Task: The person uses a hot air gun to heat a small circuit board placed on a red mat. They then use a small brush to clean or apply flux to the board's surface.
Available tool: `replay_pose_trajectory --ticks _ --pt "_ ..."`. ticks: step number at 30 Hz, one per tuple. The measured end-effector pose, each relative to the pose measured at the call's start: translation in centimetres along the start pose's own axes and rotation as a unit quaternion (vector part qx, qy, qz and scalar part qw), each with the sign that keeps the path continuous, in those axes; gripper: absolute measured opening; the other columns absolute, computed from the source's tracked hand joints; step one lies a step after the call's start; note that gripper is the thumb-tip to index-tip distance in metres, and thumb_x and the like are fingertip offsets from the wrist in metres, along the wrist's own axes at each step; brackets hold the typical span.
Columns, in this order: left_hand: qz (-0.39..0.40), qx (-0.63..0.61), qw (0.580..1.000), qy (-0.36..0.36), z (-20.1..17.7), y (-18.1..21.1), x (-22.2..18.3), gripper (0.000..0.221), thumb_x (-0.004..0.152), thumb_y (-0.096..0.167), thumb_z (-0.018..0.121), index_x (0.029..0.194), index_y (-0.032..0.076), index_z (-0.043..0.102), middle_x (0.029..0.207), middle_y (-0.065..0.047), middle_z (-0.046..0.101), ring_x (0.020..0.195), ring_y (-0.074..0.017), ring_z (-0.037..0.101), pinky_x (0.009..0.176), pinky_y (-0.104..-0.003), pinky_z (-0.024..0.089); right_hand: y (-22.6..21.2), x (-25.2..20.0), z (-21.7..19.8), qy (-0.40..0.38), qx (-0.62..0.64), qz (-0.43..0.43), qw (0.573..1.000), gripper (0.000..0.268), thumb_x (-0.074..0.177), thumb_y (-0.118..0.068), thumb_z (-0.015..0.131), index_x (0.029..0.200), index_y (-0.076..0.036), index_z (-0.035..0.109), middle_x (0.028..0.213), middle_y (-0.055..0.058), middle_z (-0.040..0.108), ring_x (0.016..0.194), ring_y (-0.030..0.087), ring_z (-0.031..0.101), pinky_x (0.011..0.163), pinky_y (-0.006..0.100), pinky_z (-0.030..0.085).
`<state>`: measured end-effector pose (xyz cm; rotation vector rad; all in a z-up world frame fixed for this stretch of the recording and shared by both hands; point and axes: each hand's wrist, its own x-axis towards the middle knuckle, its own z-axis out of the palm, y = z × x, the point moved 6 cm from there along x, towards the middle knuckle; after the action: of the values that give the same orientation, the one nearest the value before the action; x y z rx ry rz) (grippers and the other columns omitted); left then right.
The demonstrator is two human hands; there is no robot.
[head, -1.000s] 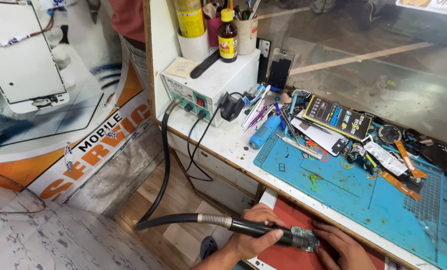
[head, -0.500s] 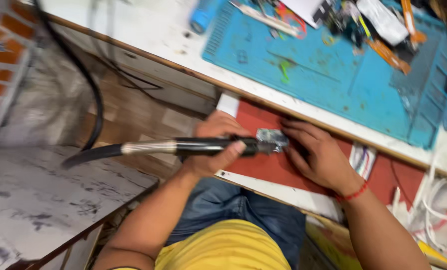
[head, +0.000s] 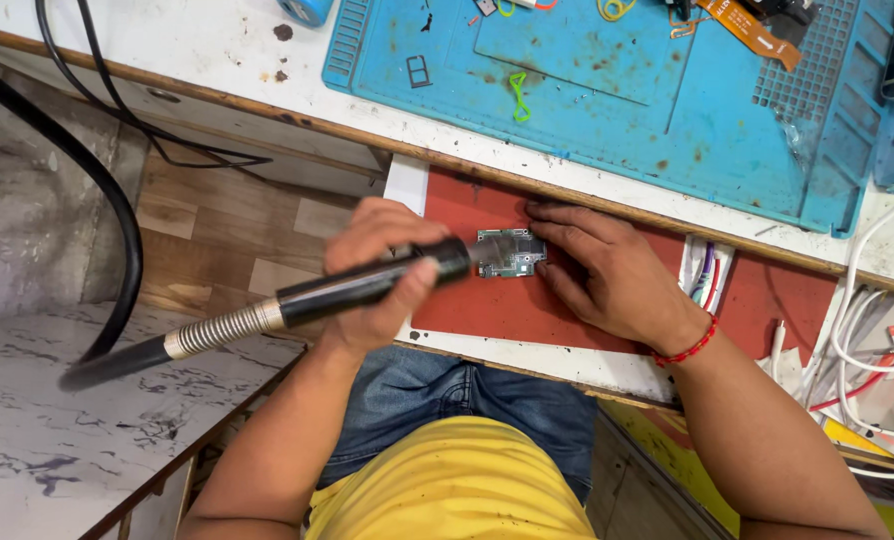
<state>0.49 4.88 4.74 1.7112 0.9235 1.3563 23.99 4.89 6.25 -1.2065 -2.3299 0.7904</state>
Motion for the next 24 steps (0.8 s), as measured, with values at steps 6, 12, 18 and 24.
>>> replay_pose_trajectory --ticks 6,12,18,24 --pt "0.022 -0.048 0.998 -0.036 0.6 0.4 0.3 0.029 0.091 0.028 0.071 0.103 0.002 0.072 0.101 -0.011 0.076 0.098 -0.0236 0.069 0.091 -0.035 0.053 0.0 -0.4 0.1 0.000 -0.022 0.000 1.000 0.046 0.085 -0.007 0.071 0.130 0.001 0.064 0.135 0.017 0.064 0.120 0.036 0.064 0.102 0.042 0.052" --pt "0.009 -0.022 0.997 -0.075 0.9 0.6 0.1 0.027 0.088 0.023 0.073 0.103 0.000 0.073 0.099 -0.012 0.075 0.097 -0.0254 0.067 0.093 -0.037 0.054 -0.4 -0.2 0.0 0.008 -0.019 -0.007 1.000 0.046 0.085 -0.007 0.071 0.130 0.002 0.063 0.136 0.018 0.064 0.121 0.037 0.064 0.103 0.043 0.052" --pt "-0.028 -0.075 0.996 -0.037 0.2 0.1 0.7 0.025 0.090 0.022 0.072 0.102 0.000 0.073 0.099 -0.012 0.077 0.095 -0.0248 0.068 0.091 -0.037 0.055 -0.2 0.2 -0.1 0.011 -0.021 -0.010 1.000 0.046 0.086 -0.009 0.072 0.129 0.002 0.064 0.134 0.019 0.064 0.120 0.038 0.063 0.102 0.043 0.052" --pt "-0.027 -0.029 0.999 -0.002 0.0 0.0 0.4 0.025 0.090 0.022 0.071 0.101 0.000 0.072 0.099 -0.013 0.076 0.095 -0.0248 0.067 0.090 -0.035 0.053 0.0 -0.2 0.1 0.009 -0.023 -0.007 1.000 0.046 0.086 -0.008 0.072 0.129 0.002 0.064 0.135 0.019 0.063 0.122 0.037 0.062 0.102 0.043 0.051"
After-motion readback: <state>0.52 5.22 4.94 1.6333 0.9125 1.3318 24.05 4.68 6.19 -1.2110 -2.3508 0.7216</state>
